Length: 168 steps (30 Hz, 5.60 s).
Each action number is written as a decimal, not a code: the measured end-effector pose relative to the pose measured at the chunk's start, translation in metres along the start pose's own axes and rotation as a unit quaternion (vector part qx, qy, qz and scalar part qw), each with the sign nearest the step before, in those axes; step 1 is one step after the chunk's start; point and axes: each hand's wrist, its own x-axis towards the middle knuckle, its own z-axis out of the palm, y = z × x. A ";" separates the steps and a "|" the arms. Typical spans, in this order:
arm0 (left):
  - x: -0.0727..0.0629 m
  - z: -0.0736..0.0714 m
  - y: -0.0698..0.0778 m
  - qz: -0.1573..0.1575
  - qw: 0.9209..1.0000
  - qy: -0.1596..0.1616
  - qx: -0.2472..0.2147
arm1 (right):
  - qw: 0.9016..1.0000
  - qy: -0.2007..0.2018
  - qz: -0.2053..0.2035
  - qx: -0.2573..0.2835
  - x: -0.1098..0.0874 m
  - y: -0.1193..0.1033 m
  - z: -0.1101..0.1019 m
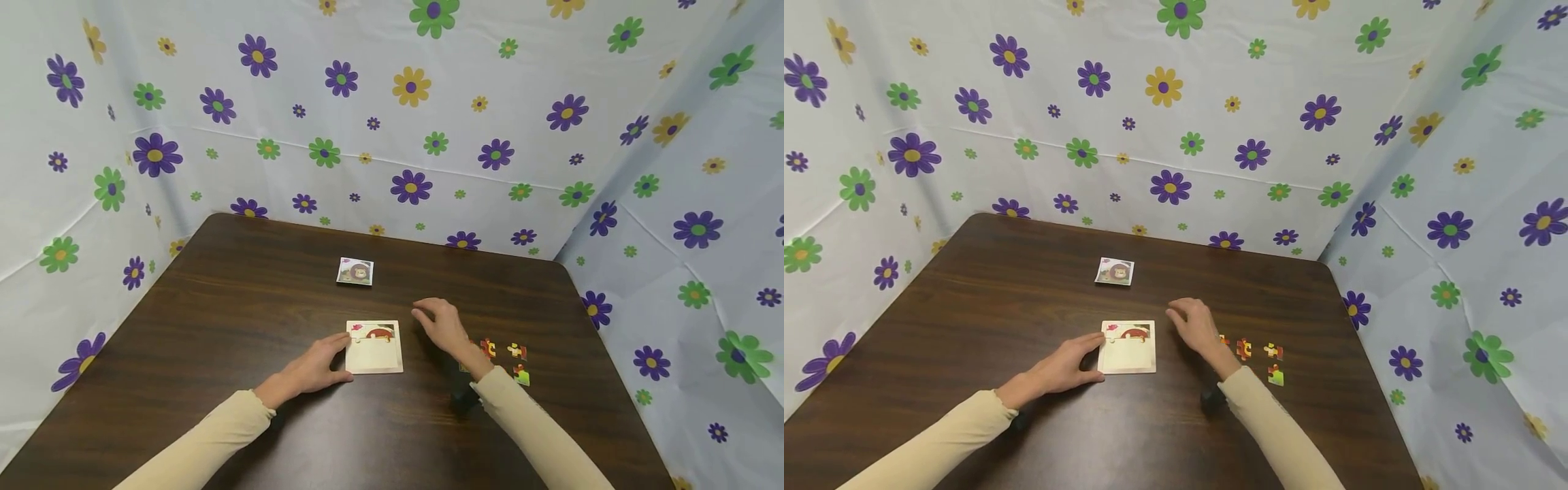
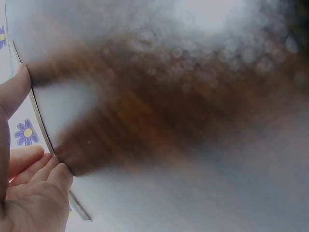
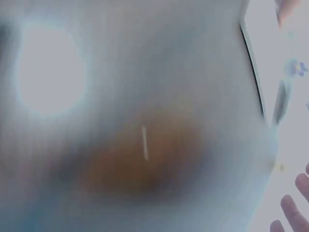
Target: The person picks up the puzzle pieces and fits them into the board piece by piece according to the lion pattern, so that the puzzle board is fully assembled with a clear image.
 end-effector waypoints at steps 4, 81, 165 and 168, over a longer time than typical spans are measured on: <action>0.000 -0.002 -0.002 -0.023 1.000 -0.016 -0.008 | 0.995 -0.028 0.086 0.036 -0.002 0.019 -0.030; 0.003 -0.002 0.005 -0.033 0.998 -0.052 -0.008 | 0.941 -0.242 0.161 0.172 0.025 -0.069 0.052; 0.000 -0.001 -0.001 -0.032 0.999 -0.037 -0.005 | 0.966 -0.081 -0.237 -0.070 -0.005 -0.056 0.072; 0.001 -0.001 -0.001 -0.031 0.999 -0.035 -0.003 | 0.967 -0.072 -0.234 -0.063 -0.005 -0.055 0.071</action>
